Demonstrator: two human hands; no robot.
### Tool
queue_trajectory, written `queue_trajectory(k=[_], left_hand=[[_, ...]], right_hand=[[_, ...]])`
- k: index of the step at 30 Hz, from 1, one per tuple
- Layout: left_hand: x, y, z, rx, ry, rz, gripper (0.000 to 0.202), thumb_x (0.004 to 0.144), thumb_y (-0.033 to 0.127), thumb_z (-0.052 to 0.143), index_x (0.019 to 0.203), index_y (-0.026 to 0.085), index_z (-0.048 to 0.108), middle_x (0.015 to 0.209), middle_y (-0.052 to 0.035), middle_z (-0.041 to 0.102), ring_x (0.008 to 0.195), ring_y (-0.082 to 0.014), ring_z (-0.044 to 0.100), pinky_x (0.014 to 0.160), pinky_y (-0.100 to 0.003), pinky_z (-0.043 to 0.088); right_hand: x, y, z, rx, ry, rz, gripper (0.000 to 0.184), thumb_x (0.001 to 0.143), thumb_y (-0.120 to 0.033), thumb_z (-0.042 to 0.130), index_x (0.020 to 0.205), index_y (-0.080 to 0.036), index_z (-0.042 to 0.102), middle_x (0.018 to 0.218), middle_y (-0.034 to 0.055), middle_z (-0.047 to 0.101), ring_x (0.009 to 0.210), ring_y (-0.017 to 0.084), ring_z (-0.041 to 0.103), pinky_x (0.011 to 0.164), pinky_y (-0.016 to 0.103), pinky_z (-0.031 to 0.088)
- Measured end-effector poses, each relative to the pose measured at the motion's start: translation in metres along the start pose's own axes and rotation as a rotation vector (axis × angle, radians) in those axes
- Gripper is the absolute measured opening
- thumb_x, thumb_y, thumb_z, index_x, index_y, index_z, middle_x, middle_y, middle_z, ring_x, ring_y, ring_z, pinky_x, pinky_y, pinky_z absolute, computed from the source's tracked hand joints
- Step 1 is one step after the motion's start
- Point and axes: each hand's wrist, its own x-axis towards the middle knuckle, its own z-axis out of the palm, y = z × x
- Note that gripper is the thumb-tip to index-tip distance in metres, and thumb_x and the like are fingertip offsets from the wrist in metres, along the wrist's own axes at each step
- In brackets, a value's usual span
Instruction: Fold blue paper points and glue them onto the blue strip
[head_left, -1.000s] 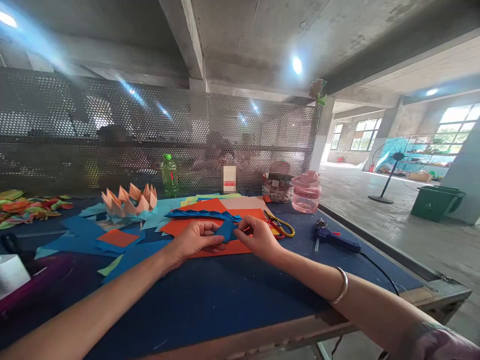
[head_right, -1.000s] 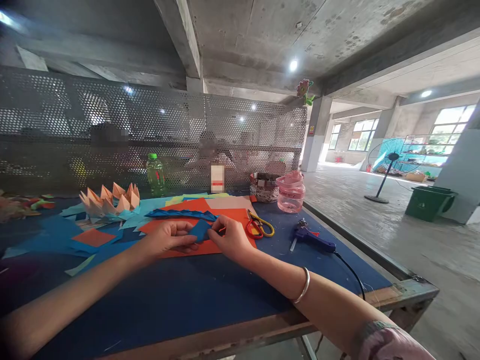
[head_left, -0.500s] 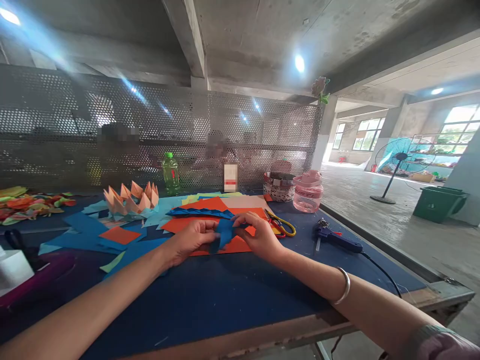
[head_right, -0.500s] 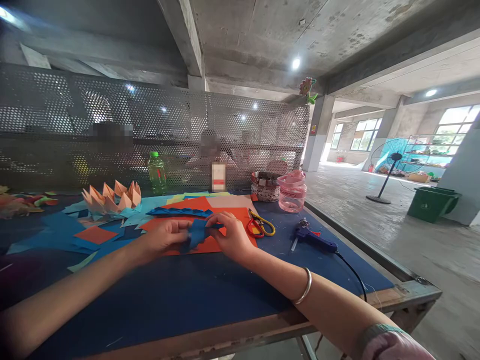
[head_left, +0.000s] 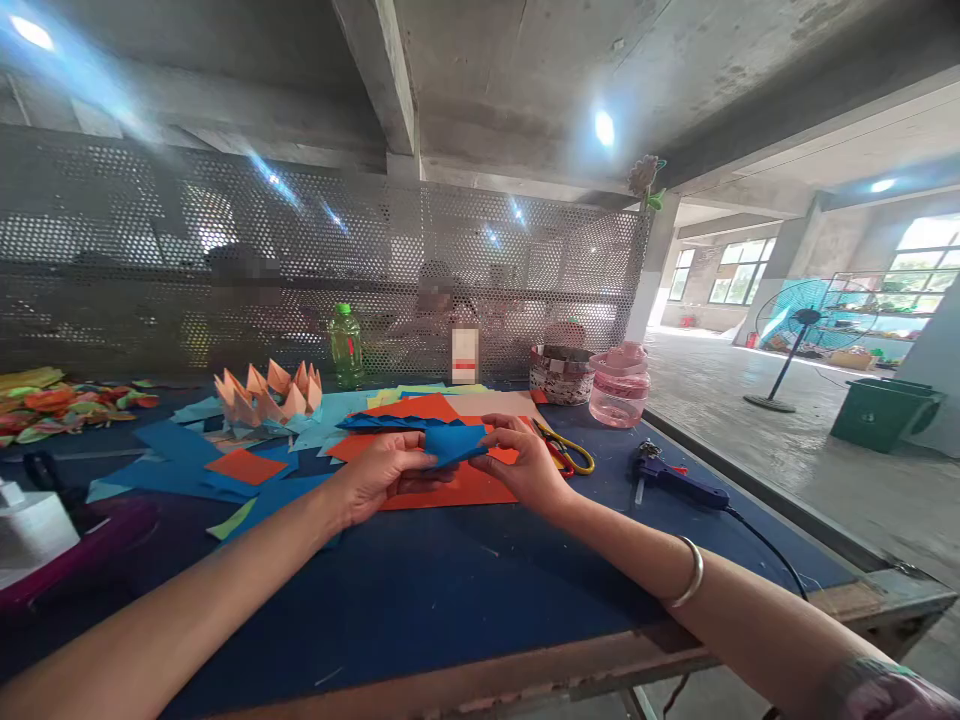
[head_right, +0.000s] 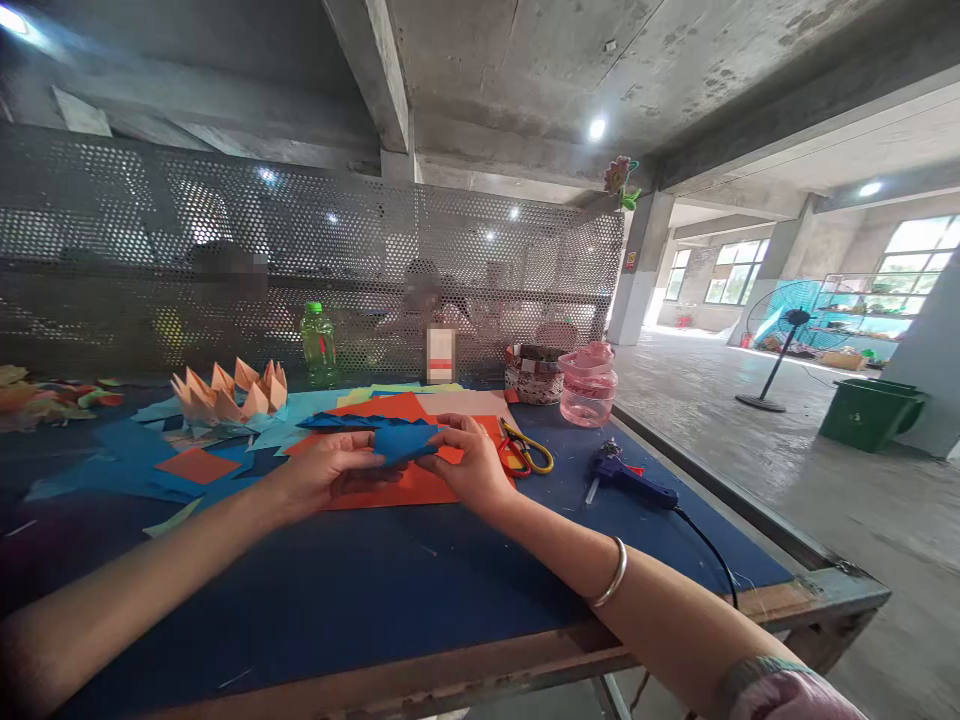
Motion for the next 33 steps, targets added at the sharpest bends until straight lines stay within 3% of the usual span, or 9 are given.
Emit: queue_trajectory(k=[2,4,6,8,11,15,22,28,33], left_hand=[[0.000,0.000,0.000,-0.005,0.003,-0.011,0.039,0.060,0.027,0.079,0.094,0.015,0.066,0.089,-0.0092,0.076,0.086,-0.0234,0.071,0.077,-0.030,0.054],[0.000,0.000,0.000,-0.011,-0.006,-0.019,0.038,0.062,0.024,0.077,0.096,0.014,0.066,0.090,-0.0102,0.076,0.086,-0.0231,0.071,0.077,-0.029,0.055],[0.000,-0.001,0.000,-0.006,-0.038,-0.025,0.038,0.063,0.022,0.074,0.099,0.013,0.065,0.091,-0.0112,0.076,0.087,-0.0237,0.071,0.078,-0.031,0.055],[0.001,-0.003,-0.002,0.009,-0.078,-0.027,0.038,0.065,0.021,0.073,0.101,0.013,0.065,0.091,-0.0117,0.075,0.088,-0.0251,0.070,0.080,-0.034,0.054],[0.001,-0.005,-0.004,0.005,-0.159,0.022,0.038,0.064,0.018,0.071,0.102,0.015,0.066,0.098,-0.0108,0.074,0.097,-0.0272,0.068,0.087,-0.037,0.052],[-0.001,-0.005,-0.002,-0.078,-0.236,0.132,0.045,0.064,0.014,0.072,0.108,0.020,0.064,0.110,-0.0062,0.070,0.107,-0.0266,0.063,0.095,-0.039,0.047],[0.002,-0.011,0.001,0.058,-0.087,0.191,0.032,0.070,0.030,0.075,0.098,0.017,0.067,0.096,-0.0048,0.073,0.094,-0.0220,0.067,0.087,-0.036,0.053],[0.003,-0.012,0.000,0.094,-0.061,0.224,0.034,0.071,0.032,0.074,0.100,0.016,0.068,0.097,-0.0056,0.074,0.085,-0.0199,0.069,0.082,-0.034,0.055],[0.003,-0.011,0.000,0.102,-0.057,0.218,0.035,0.071,0.032,0.074,0.102,0.017,0.068,0.096,-0.0055,0.074,0.083,-0.0198,0.070,0.083,-0.035,0.055]], right_hand=[[0.001,0.001,0.001,0.100,-0.027,0.084,0.014,0.071,-0.033,0.069,0.074,-0.019,0.065,0.106,0.0061,0.063,0.096,0.020,0.058,0.080,0.032,0.046],[0.002,0.002,0.003,0.202,-0.053,0.182,0.020,0.072,-0.035,0.066,0.067,-0.017,0.058,0.078,0.0020,0.063,0.073,0.015,0.058,0.065,0.027,0.044],[0.002,0.001,0.005,0.278,-0.043,0.254,0.025,0.071,-0.035,0.064,0.062,-0.018,0.050,0.059,-0.0036,0.053,0.055,0.010,0.048,0.053,0.023,0.037],[0.001,-0.001,0.005,0.327,-0.008,0.274,0.028,0.070,-0.034,0.064,0.059,-0.019,0.043,0.052,-0.0065,0.045,0.049,0.007,0.039,0.049,0.022,0.030],[0.001,-0.002,0.004,0.354,0.020,0.267,0.030,0.069,-0.033,0.064,0.059,-0.019,0.039,0.051,-0.0075,0.039,0.048,0.006,0.033,0.047,0.022,0.024],[0.002,-0.001,0.004,0.331,0.009,0.249,0.030,0.069,-0.034,0.065,0.060,-0.019,0.041,0.052,-0.0066,0.042,0.049,0.007,0.035,0.047,0.022,0.025],[-0.001,-0.004,0.008,0.344,-0.047,0.240,0.032,0.069,-0.039,0.067,0.062,-0.019,0.043,0.053,-0.0064,0.044,0.050,0.007,0.038,0.047,0.022,0.027],[-0.002,-0.007,0.008,0.450,-0.051,0.258,0.032,0.066,-0.040,0.072,0.072,-0.018,0.049,0.063,-0.0039,0.054,0.057,0.009,0.049,0.055,0.023,0.037],[-0.003,-0.008,0.008,0.450,-0.053,0.261,0.032,0.066,-0.040,0.072,0.075,-0.018,0.049,0.064,-0.0037,0.056,0.056,0.009,0.050,0.053,0.023,0.037]])
